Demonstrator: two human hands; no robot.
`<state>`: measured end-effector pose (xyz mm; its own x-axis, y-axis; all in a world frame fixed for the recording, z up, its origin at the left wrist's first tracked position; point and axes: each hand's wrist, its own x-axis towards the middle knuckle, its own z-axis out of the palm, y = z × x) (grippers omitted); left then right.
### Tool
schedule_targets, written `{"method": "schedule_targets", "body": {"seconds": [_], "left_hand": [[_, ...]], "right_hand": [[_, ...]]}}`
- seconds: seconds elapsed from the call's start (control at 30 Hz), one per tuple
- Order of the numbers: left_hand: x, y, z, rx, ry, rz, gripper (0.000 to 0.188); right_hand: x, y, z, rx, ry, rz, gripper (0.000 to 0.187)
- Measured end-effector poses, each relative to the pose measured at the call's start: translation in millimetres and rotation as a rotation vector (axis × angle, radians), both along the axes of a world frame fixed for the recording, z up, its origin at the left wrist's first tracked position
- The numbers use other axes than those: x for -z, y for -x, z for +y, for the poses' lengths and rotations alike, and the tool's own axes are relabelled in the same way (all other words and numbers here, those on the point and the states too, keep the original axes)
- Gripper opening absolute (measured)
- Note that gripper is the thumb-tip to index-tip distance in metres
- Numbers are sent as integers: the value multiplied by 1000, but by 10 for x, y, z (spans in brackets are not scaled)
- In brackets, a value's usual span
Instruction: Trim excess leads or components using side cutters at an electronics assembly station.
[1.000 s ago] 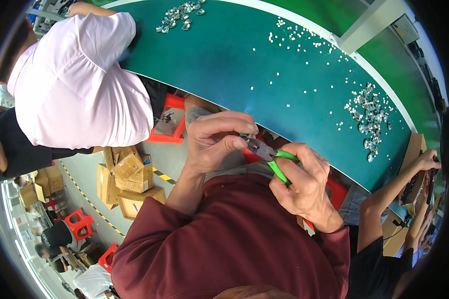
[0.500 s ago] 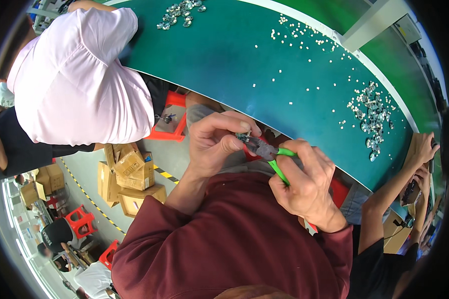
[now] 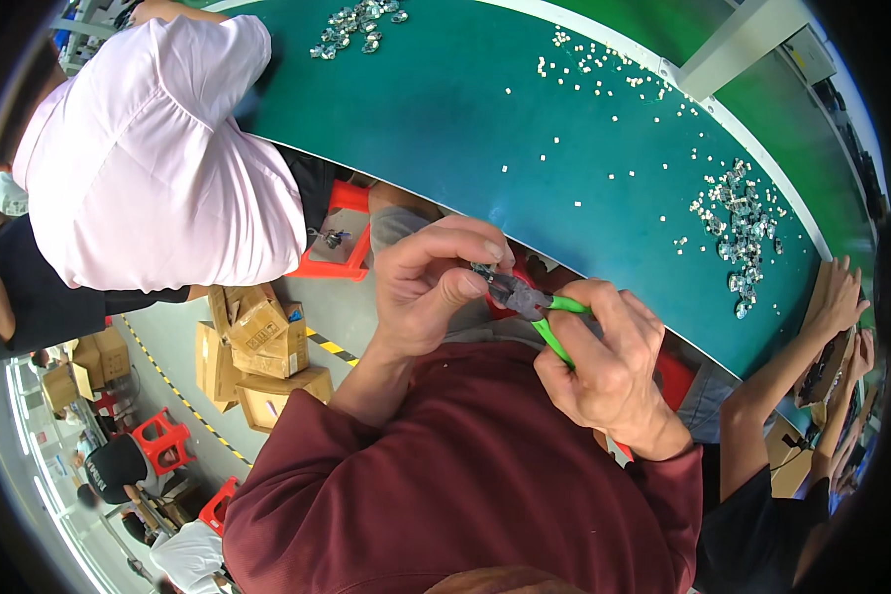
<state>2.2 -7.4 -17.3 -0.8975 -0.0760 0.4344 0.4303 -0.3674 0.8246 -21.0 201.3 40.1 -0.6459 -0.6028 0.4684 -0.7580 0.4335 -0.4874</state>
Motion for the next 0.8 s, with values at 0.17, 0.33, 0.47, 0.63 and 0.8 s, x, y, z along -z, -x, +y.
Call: {"method": "schedule_targets", "body": {"seconds": [0.17, 0.33, 0.47, 0.63, 0.8], "left_hand": [[19, -4, -20, -17, 18, -12, 28], [32, 3, -47, -6, 12, -23, 28], [9, -13, -60, 3, -28, -74, 27], [56, 10, -52, -15, -6, -50, 27], [77, 20, -58, -11, -15, -44, 27]], "right_hand": [[33, -7, -1, -9, 28, -24, 24], [58, -2, -17, -18, 59, -28, 25], [58, 8, -27, -24, 61, -20, 25], [84, 9, -24, -9, 70, -12, 25], [94, 10, -35, 3, 77, -33, 24]]}}
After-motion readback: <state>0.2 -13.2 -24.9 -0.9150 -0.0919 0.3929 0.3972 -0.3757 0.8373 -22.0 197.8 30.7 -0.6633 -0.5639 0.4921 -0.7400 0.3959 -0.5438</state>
